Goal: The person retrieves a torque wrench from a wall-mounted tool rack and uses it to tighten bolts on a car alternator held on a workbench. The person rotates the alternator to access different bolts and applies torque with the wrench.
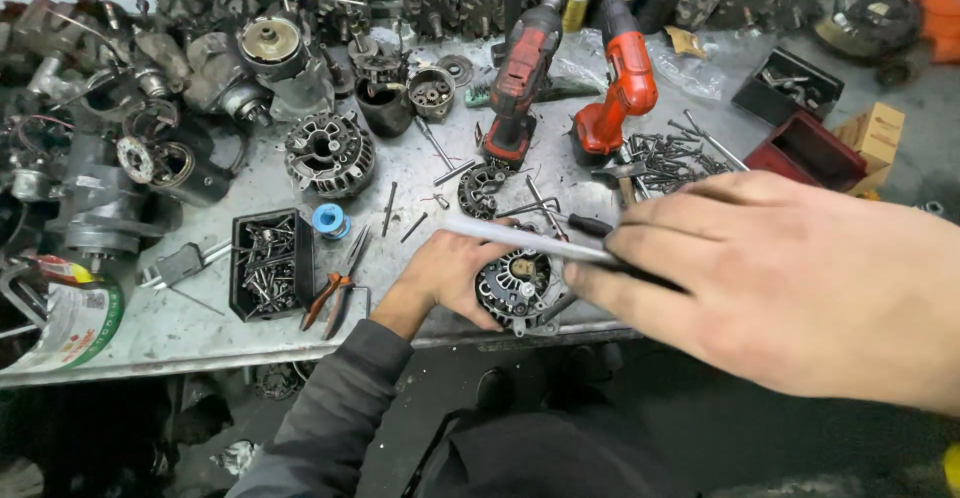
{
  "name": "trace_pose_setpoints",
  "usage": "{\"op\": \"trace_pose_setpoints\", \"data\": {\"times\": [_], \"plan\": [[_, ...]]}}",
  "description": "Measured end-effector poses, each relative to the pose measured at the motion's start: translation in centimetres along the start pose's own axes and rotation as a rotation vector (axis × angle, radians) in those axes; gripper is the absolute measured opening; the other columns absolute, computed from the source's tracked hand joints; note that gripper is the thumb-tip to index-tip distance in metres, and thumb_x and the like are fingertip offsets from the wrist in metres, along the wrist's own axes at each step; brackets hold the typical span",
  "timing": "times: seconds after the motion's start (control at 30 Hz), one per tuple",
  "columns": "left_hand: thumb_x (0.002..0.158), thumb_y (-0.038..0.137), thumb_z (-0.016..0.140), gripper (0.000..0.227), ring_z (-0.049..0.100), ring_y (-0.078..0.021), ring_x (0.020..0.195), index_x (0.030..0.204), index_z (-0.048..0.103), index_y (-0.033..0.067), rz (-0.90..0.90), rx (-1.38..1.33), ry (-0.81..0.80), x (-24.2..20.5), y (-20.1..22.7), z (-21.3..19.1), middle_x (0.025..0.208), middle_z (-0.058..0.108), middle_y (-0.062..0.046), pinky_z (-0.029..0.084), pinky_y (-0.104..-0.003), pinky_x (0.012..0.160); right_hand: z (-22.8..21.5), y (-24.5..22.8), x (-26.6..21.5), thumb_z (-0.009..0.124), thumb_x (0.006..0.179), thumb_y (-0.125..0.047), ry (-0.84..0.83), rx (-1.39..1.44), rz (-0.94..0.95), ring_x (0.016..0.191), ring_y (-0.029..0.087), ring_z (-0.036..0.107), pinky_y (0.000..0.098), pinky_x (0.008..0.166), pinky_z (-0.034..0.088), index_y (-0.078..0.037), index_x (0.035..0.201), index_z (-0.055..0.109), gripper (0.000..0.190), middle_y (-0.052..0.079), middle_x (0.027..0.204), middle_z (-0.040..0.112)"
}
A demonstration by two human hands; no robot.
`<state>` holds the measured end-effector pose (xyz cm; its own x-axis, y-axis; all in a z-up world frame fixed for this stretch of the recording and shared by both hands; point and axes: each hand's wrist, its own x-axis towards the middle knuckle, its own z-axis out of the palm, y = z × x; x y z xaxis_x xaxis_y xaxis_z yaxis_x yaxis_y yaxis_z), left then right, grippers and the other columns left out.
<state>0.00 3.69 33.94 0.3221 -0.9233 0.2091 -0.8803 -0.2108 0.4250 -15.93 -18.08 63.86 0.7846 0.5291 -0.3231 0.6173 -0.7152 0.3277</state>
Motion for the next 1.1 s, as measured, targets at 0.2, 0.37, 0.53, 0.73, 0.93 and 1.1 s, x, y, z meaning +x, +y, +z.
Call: {"op": "trace_pose_setpoints", "data": {"times": [0.2,0.37,0.53,0.73,0.93,1.1], "plan": [[0.039,0.066,0.088,0.127,0.06,-0.0356,0.128,0.152,0.046,0.0254,0.039,-0.022,-0.007,0.1,-0.3,-0.1,0.15,0.053,-0.017,0.052,-0.044,0.1,-1.1,0.2,-0.3,0.054,0.079,-0.027,0.5,-0.117,-0.459,0.13,0.036,0.056,0.0553,0.104,0.041,0.004,0.123,0.068,0.056,0.016,0.139,0.064],[0.042,0.069,0.088,0.12,0.064,-0.0324,0.126,0.148,0.048,0.0289,-0.008,0.002,-0.051,0.0,-0.5,0.1,0.147,0.059,-0.01,0.055,-0.043,0.098,-3.8,-0.7,1.4,0.053,0.066,-0.03,0.49,-0.41,-0.644,0.132,0.037,0.06,0.0516,0.114,0.041,0.009,0.1,0.072,0.055,0.025,0.115,0.073],[0.033,0.066,0.088,0.13,0.066,-0.0356,0.116,0.151,0.045,0.0315,0.013,0.059,-0.029,0.3,0.0,-0.7,0.151,0.053,-0.014,0.056,-0.046,0.088,-5.0,-1.5,3.3,0.061,0.09,-0.021,-0.343,-0.193,-0.524,0.099,0.045,0.059,0.0754,0.091,0.04,0.01,0.084,0.066,0.032,0.01,0.075,0.063],[0.036,0.07,0.088,0.13,0.068,-0.0355,0.114,0.153,0.044,0.0323,-0.018,0.09,-0.031,0.2,0.4,-0.8,0.15,0.053,-0.013,0.057,-0.046,0.084,-7.1,-1.7,5.7,0.055,0.093,-0.069,-0.558,0.023,0.451,0.073,0.023,0.069,0.0362,0.072,0.054,-0.014,0.082,0.072,0.058,0.005,0.07,0.064],[0.039,0.068,0.087,0.125,0.069,-0.0344,0.112,0.151,0.046,0.0289,0.086,0.046,-0.018,0.7,-0.7,-0.7,0.151,0.055,-0.014,0.057,-0.046,0.086,-5.1,-0.5,6.7,0.064,0.092,-0.055,-0.478,0.575,0.589,0.066,0.024,0.066,0.036,0.067,0.051,-0.015,0.099,0.074,0.042,0.01,0.066,0.065],[0.038,0.071,0.087,0.126,0.066,-0.0348,0.117,0.149,0.047,0.0263,0.078,0.05,-0.047,0.6,-0.9,-0.6,0.151,0.054,-0.014,0.056,-0.047,0.084,7.4,2.2,8.6,0.057,0.102,-0.046,-0.136,1.328,0.128,0.07,0.023,0.061,0.0411,0.069,0.053,-0.001,0.084,0.072,0.051,0.008,0.069,0.061]]}}
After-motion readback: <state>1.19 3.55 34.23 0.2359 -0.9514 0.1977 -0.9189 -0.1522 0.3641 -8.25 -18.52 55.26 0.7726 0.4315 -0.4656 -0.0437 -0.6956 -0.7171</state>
